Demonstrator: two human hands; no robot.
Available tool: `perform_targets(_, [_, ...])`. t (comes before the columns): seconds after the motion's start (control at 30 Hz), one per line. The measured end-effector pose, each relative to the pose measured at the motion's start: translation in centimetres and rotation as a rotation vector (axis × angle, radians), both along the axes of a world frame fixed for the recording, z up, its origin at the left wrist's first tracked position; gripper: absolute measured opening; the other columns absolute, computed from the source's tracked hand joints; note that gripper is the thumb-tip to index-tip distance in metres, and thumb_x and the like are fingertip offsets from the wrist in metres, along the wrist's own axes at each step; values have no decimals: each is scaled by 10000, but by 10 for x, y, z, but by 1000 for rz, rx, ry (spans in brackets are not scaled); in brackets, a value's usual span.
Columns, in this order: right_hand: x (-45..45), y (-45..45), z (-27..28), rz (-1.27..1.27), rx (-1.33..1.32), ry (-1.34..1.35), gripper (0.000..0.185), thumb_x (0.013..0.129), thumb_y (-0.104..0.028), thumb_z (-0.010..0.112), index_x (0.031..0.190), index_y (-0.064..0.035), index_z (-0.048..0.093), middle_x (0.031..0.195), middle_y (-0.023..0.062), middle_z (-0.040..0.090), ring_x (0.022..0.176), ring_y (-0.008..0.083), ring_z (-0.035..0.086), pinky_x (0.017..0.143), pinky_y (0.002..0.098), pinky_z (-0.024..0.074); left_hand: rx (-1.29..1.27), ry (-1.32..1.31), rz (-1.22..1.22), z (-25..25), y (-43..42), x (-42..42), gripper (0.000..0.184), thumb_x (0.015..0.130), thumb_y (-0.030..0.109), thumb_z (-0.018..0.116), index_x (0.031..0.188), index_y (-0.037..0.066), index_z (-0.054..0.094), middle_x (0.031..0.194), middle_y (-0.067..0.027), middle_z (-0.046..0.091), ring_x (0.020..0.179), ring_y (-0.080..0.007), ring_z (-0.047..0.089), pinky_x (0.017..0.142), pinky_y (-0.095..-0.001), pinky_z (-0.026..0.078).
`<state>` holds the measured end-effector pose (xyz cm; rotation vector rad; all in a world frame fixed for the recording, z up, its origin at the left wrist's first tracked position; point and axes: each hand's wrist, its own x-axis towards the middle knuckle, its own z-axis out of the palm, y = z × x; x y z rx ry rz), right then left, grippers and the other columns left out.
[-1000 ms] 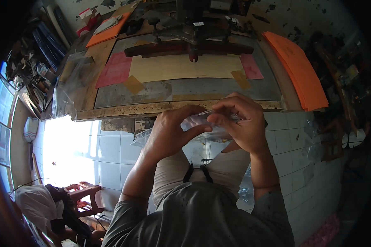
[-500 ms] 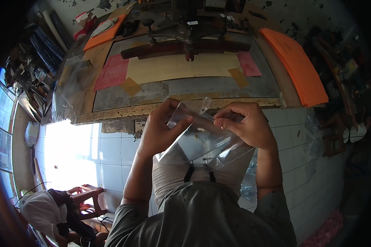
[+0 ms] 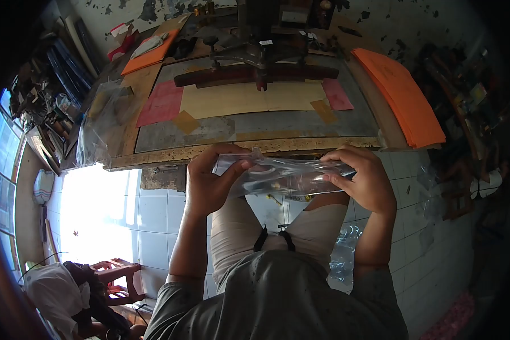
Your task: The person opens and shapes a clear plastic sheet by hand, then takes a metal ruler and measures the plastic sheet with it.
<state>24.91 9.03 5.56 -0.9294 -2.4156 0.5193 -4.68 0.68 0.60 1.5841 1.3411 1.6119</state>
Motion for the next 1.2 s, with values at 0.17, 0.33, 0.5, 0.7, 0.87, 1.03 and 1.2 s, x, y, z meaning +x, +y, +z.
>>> perform_targets(0.17, [22, -21, -8, -58, 409, -30, 331, 735, -71, 834, 1043, -70, 712, 1027, 60, 700, 1046, 276, 640, 928, 434, 475, 293, 239, -60, -2, -17, 1, 213, 803, -83, 754, 929, 35, 630, 953, -142, 759, 944, -231, 743, 833, -348, 571])
perform_targets(0.33, [41, -50, -32, -131, 386, 172, 396, 727, -125, 836, 1091, -81, 688, 1095, 87, 674, 1125, 279, 615, 992, 436, 439, 322, 223, -33, 0, -54, 10, 231, 810, -67, 743, 928, 54, 586, 947, -143, 760, 912, -245, 754, 800, -353, 581])
perform_targets(0.5, [51, -85, -60, -20, 335, 337, 534, 715, -156, 848, 1200, -64, 647, 1212, 97, 641, 1265, 328, 558, 1076, 455, 426, 283, 18, 12, -17, -114, 16, 213, 884, 70, 759, 964, 48, 562, 908, -189, 736, 875, -262, 750, 762, -369, 594])
perform_targets(0.7, [58, -102, -106, 194, 42, 671, 1026, 740, -457, 886, 1526, -61, 361, 1544, 211, 404, 1438, 361, 402, 1167, 513, 311, 399, -192, 76, -17, -168, 32, 213, 900, 3, 706, 997, 15, 517, 909, -256, 713, 830, -310, 747, 744, -401, 625])
perform_targets(0.87, [59, -114, -118, 269, -210, 859, 1245, 677, -603, 886, 1567, -13, 246, 1505, 260, 444, 1424, 364, 421, 1179, 493, 276, 375, -245, 44, -20, -185, 40, 234, 911, 42, 720, 986, 24, 499, 886, -255, 707, 810, -310, 746, 720, -404, 628])
perform_targets(1.03, [56, -121, -116, 333, -421, 999, 1283, 665, -577, 906, 1569, 16, 215, 1451, 266, 494, 1377, 361, 480, 1152, 493, 340, 373, -245, 75, -16, -189, 43, 262, 921, 99, 737, 990, 31, 493, 856, -245, 703, 779, -296, 742, 700, -396, 627])
perform_targets(1.2, [49, -116, -111, 381, -454, 1010, 1325, 624, -525, 949, 1574, 16, 199, 1414, 253, 522, 1337, 362, 513, 1139, 504, 367, 423, -285, 63, -7, -186, 42, 259, 929, 114, 736, 997, 37, 498, 843, -238, 702, 765, -288, 742, 692, -387, 626])
